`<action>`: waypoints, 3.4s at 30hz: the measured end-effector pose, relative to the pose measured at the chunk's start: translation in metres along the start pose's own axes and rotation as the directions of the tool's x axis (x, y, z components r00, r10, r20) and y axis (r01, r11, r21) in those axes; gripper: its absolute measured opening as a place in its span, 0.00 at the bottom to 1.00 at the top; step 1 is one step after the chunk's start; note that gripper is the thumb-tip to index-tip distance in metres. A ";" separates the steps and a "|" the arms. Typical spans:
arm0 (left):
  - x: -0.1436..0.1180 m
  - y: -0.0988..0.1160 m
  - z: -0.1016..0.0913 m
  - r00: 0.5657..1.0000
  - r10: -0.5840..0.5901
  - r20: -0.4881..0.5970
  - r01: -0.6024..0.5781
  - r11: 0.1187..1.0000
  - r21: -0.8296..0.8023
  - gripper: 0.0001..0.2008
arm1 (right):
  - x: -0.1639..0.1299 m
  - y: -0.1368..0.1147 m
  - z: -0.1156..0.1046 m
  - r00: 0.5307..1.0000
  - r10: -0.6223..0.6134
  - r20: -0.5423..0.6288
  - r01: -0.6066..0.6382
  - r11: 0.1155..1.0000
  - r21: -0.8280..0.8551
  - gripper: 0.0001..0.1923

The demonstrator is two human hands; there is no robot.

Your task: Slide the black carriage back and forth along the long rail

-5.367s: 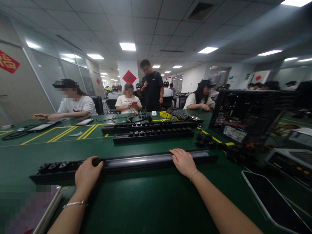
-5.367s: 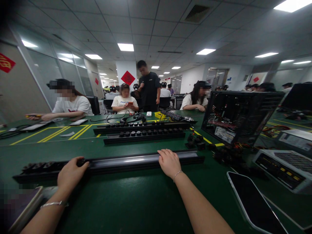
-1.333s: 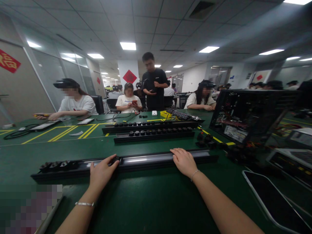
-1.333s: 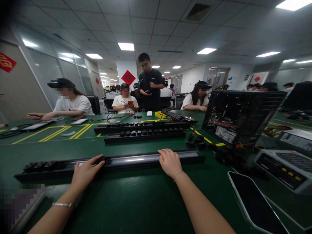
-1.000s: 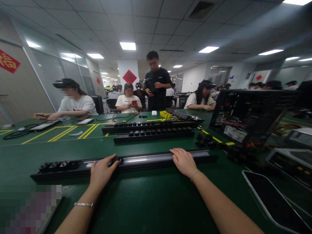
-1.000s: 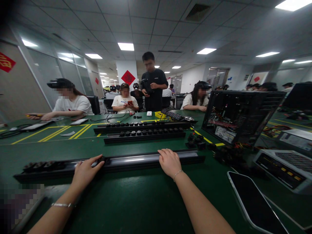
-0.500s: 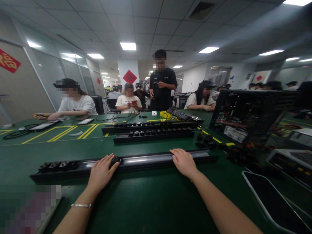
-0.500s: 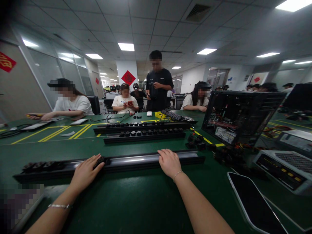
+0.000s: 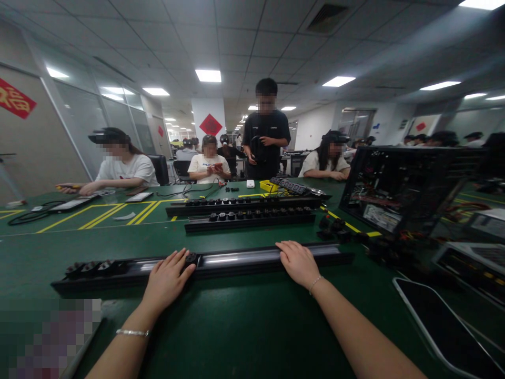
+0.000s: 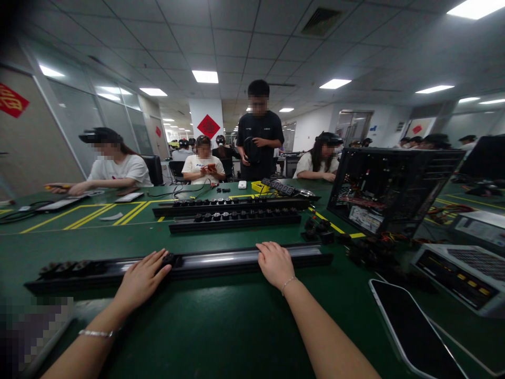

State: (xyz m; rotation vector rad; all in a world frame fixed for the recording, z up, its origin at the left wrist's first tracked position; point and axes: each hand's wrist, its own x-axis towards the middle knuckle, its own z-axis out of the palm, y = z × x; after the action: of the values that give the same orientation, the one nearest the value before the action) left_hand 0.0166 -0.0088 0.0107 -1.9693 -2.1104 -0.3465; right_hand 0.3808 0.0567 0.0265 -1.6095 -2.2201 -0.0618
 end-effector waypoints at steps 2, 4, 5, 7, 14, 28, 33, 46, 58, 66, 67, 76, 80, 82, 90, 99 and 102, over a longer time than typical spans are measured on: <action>0.000 0.000 0.000 1.000 0.007 0.000 -0.007 1.000 0.003 0.25 | 0.000 0.000 0.000 1.000 0.001 0.002 -0.001 1.000 0.001 0.22; -0.001 0.001 -0.001 1.000 0.009 0.001 -0.009 1.000 0.002 0.25 | 0.000 0.001 0.001 1.000 0.003 0.006 -0.003 1.000 -0.002 0.22; -0.001 0.001 -0.001 1.000 0.007 0.003 -0.007 1.000 0.001 0.25 | 0.000 0.001 0.001 1.000 0.001 0.009 -0.001 1.000 -0.004 0.22; -0.001 0.002 -0.001 1.000 -0.001 0.008 0.001 1.000 -0.006 0.25 | 0.000 0.001 0.001 1.000 -0.002 0.009 0.002 1.000 -0.009 0.22; 0.001 0.000 0.004 0.998 -0.063 0.001 0.063 0.992 -0.106 0.27 | 0.000 0.000 0.000 1.000 0.006 0.018 -0.006 1.000 -0.003 0.22; 0.002 0.003 -0.008 0.996 -0.077 0.046 0.084 0.976 -0.202 0.20 | 0.000 -0.002 -0.003 1.000 0.006 0.025 -0.006 1.000 0.008 0.23; 0.003 0.005 -0.009 0.996 -0.081 0.040 0.087 0.978 -0.190 0.19 | 0.000 -0.001 -0.002 1.000 0.007 0.013 -0.007 1.000 -0.001 0.22; 0.002 0.007 -0.012 0.996 -0.058 0.067 0.066 0.991 -0.114 0.17 | 0.000 -0.002 -0.004 1.000 0.008 0.024 -0.008 1.000 -0.008 0.22; 0.001 0.004 -0.009 0.997 -0.008 0.080 0.018 0.992 -0.127 0.19 | 0.000 -0.002 -0.004 1.000 0.008 0.029 -0.008 1.000 0.005 0.22; 0.000 0.008 -0.011 0.994 0.007 0.113 0.006 0.994 -0.113 0.19 | 0.000 -0.001 -0.002 1.000 -0.003 0.010 0.003 1.000 -0.001 0.22; 0.000 0.008 -0.011 0.994 0.007 0.113 0.005 0.994 -0.109 0.19 | 0.000 -0.001 -0.002 1.000 -0.007 0.007 0.007 1.000 -0.003 0.22; -0.001 0.009 -0.009 0.998 -0.021 0.059 0.028 0.991 -0.131 0.19 | 0.001 0.001 0.000 1.000 -0.007 0.008 0.007 1.000 -0.003 0.22; -0.002 0.010 -0.011 0.996 -0.024 0.082 0.038 0.985 -0.169 0.18 | 0.001 0.000 -0.001 1.000 -0.003 0.008 0.003 1.000 0.007 0.22; -0.002 0.010 -0.013 0.996 -0.014 0.088 0.029 0.986 -0.167 0.17 | 0.000 -0.001 -0.001 1.000 0.001 0.010 -0.001 1.000 0.010 0.22; -0.003 0.016 -0.014 0.992 0.066 0.108 -0.050 0.988 -0.145 0.18 | 0.000 0.000 -0.001 1.000 -0.002 0.014 0.001 1.000 0.007 0.22; -0.003 0.020 -0.018 0.985 0.124 0.117 -0.104 0.982 -0.158 0.20 | 0.000 -0.001 -0.001 1.000 0.001 0.005 -0.001 1.000 -0.006 0.22; -0.003 0.020 -0.017 0.982 0.144 0.118 -0.125 0.980 -0.158 0.21 | 0.000 -0.001 -0.001 1.000 -0.001 0.008 0.001 1.000 -0.004 0.22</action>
State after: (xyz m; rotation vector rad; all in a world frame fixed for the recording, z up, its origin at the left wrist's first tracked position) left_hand 0.0366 -0.0157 0.0263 -2.2645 -2.0662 -0.3711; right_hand 0.3805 0.0564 0.0276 -1.6136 -2.2279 -0.0603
